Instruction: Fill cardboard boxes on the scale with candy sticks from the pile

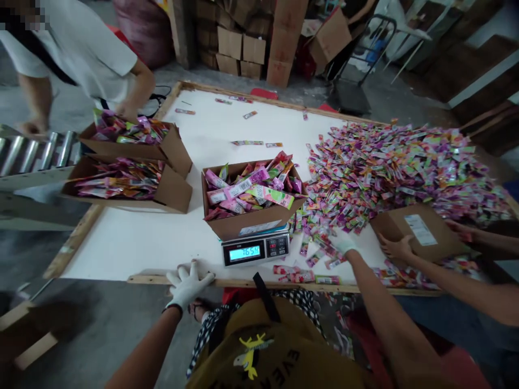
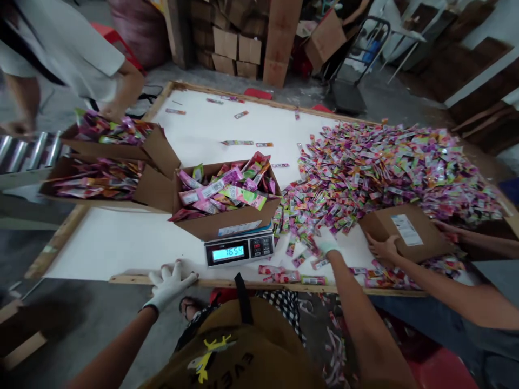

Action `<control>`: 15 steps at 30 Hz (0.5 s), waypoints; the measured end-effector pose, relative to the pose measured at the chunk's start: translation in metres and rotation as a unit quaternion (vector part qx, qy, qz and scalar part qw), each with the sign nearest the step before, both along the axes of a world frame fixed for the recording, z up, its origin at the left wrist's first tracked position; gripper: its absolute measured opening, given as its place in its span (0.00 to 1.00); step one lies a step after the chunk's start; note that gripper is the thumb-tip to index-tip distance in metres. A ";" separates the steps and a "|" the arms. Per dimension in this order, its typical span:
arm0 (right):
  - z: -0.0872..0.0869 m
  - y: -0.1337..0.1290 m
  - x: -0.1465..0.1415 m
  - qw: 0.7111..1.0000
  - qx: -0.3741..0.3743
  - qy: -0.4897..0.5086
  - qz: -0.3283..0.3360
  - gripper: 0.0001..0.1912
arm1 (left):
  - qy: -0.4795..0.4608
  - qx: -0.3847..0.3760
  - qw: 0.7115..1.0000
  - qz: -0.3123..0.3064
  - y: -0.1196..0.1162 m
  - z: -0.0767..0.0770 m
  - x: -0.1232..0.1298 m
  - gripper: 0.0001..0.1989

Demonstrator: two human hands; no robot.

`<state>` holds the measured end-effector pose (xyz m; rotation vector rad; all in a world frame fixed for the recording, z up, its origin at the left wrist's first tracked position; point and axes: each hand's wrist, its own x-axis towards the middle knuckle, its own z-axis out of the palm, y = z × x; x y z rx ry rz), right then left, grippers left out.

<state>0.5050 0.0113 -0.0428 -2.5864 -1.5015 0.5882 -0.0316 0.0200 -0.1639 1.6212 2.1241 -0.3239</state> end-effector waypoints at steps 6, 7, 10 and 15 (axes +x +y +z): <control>0.122 0.042 0.014 0.958 0.275 0.048 0.057 0.24 | 0.002 0.001 1.000 0.001 0.000 0.005 0.000 0.51; 0.147 0.048 -0.002 0.926 0.351 0.076 0.117 0.24 | 0.003 0.001 1.000 -0.002 0.000 0.005 -0.001 0.51; 0.214 0.069 -0.065 0.876 0.365 0.102 0.297 0.19 | 0.014 -0.005 1.000 -0.009 0.001 0.000 -0.005 0.52; 0.243 0.087 -0.117 0.857 0.324 0.127 0.381 0.24 | 0.023 0.006 1.000 -0.011 0.001 -0.011 -0.010 0.51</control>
